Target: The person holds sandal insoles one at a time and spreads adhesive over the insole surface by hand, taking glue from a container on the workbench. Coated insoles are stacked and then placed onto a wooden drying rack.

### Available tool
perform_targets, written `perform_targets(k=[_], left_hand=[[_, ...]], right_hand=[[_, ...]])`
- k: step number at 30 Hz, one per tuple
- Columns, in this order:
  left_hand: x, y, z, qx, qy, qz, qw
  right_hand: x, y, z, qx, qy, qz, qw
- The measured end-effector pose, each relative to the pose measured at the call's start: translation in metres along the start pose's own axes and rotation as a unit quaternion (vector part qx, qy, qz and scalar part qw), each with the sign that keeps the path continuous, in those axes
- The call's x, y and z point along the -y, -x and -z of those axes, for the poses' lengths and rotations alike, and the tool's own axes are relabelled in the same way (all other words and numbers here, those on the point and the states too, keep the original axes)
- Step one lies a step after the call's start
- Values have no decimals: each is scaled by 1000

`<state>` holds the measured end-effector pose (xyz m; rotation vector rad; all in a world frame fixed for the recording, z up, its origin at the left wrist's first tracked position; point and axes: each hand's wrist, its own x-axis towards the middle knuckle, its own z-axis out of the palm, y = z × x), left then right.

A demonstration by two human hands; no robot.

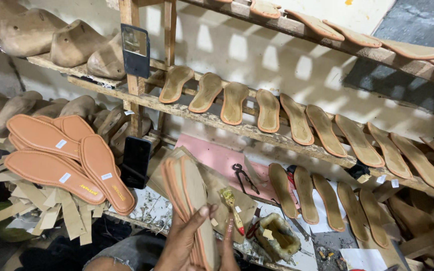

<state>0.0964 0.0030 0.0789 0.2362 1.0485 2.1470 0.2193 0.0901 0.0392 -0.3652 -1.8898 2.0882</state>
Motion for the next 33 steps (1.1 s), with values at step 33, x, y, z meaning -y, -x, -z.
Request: perform_targets(k=[33], left_hand=[[-26, -59, 25, -24, -123, -60, 990]], right_hand=[[107, -88, 228, -139, 487, -46, 861]])
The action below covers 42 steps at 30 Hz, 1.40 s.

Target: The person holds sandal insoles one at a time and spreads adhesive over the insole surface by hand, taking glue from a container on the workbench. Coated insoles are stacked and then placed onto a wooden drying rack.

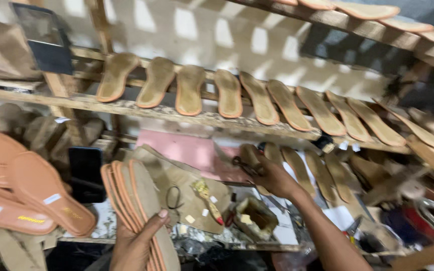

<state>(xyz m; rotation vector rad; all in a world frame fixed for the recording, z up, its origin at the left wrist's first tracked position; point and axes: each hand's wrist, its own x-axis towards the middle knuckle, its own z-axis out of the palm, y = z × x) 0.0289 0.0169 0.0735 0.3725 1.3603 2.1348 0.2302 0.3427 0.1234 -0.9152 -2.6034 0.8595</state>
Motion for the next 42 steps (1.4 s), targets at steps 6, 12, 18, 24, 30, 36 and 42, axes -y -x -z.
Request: perform_targets(k=[6, 12, 18, 24, 30, 36, 42], left_hand=[[12, 11, -31, -1, -26, 7, 1000], [18, 39, -68, -4, -33, -3, 999], [13, 76, -80, -27, -4, 6, 1000], [-3, 90, -67, -47, 57, -7, 997], [-5, 98, -41, -50, 74, -28, 996], [-42, 113, -10, -124, 45, 17, 991], [-67, 86, 17, -122, 56, 83, 987]], right_hand=[[-68, 120, 33, -41, -13, -57, 997], [-93, 183, 16, -69, 75, -201, 974], [-103, 207, -2, -150, 110, -122, 975], [-79, 210, -22, -261, 169, -31, 950], [18, 170, -143, -197, -60, 206, 957], [84, 128, -208, -131, 222, 78, 963], [108, 117, -205, -171, -110, 134, 970]])
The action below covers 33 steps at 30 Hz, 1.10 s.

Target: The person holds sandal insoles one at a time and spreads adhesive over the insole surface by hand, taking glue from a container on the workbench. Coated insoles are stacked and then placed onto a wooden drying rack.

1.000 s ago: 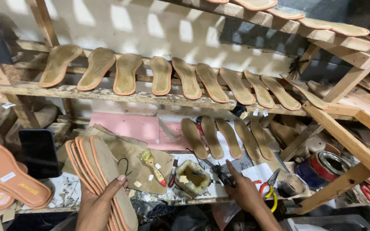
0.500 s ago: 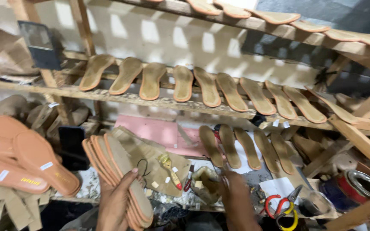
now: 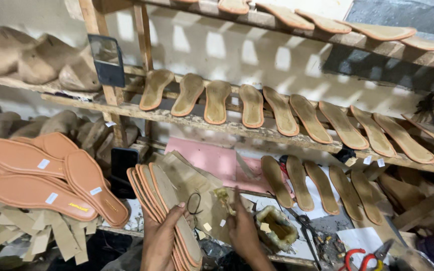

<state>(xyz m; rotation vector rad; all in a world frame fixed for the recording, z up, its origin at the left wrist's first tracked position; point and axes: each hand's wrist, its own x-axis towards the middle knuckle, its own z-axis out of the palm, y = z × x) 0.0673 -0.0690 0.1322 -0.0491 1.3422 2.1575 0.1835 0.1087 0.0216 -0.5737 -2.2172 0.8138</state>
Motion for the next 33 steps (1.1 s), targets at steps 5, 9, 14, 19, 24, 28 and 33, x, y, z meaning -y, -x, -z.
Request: perform_targets(k=[5, 9, 14, 19, 24, 28, 33], left_hand=[[29, -35, 13, 64, 6, -31, 997], [72, -61, 0, 98, -55, -108, 988], [104, -82, -6, 77, -71, -103, 989], [118, -81, -9, 49, -93, -79, 991], [127, -59, -17, 84, -108, -138, 981], [118, -27, -23, 93, -57, -114, 988], [98, 11, -29, 102, -67, -85, 989]], right_hand=[[9, -2, -9, 35, 20, -184, 982], [20, 0, -22, -9, 38, -44, 998], [44, -7, 1, -20, 106, -17, 994], [52, -8, 66, -72, 30, -125, 989], [2, 37, 139, -166, -68, -156, 971], [-58, 89, 195, -269, 115, -198, 936], [-118, 131, 230, -212, 319, -240, 892]])
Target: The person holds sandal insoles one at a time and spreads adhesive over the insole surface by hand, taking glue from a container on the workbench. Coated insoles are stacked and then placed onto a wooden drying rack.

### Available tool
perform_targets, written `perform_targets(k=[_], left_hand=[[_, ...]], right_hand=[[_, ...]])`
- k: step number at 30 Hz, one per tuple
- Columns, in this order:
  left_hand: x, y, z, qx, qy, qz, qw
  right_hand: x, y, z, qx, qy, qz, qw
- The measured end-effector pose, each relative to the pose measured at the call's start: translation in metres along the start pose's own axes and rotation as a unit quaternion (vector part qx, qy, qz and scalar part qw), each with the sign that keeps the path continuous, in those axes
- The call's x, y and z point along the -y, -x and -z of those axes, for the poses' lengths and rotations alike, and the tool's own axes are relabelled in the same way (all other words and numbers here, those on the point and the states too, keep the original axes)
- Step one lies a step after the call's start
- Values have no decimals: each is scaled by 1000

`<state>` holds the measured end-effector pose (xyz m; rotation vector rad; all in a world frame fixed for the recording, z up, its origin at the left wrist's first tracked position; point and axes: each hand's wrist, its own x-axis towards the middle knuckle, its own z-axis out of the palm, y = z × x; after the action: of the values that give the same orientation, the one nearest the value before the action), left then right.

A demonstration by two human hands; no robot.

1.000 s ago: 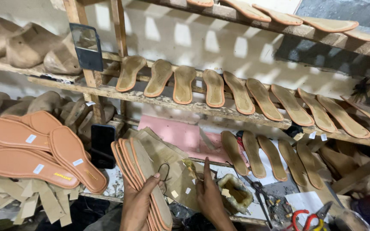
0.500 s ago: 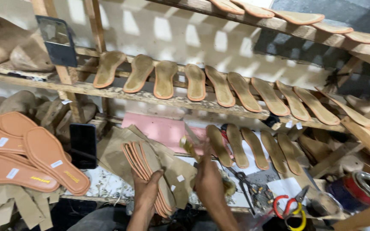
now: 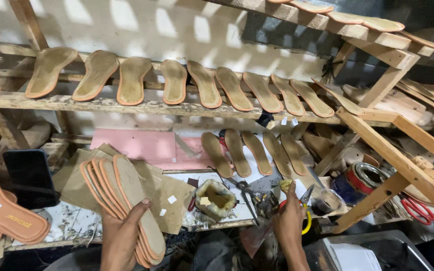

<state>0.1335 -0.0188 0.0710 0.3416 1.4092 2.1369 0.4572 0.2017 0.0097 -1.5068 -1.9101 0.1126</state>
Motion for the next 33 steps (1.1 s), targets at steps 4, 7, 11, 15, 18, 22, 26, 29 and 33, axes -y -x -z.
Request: perform_targets(k=[4, 7, 11, 15, 18, 22, 26, 29, 33], left_hand=[[-21, 14, 3, 15, 54, -30, 998], [-39, 17, 16, -7, 60, -33, 998], [-62, 11, 43, -11, 43, -107, 993], [-59, -2, 56, -64, 45, -159, 984], [-52, -12, 64, -126, 72, -207, 968], [-63, -23, 83, -185, 96, -270, 940], [-90, -41, 107, -245, 145, -216, 934], [-101, -59, 121, -288, 133, -159, 935], [-96, -75, 129, -241, 135, -189, 943]], right_hand=[[-28, 3, -4, -51, -7, 100, 994], [-23, 3, 1, -61, 76, 87, 992], [27, 8, 5, -67, -65, 35, 995], [126, 38, -45, 26, -283, 218, 933], [203, 46, -97, 280, -300, 227, 883], [292, 18, -154, 267, -187, 341, 882], [340, 2, -185, 377, 18, 237, 895], [359, -11, -202, 374, 48, 232, 897], [371, -36, -221, 396, -56, 205, 893]])
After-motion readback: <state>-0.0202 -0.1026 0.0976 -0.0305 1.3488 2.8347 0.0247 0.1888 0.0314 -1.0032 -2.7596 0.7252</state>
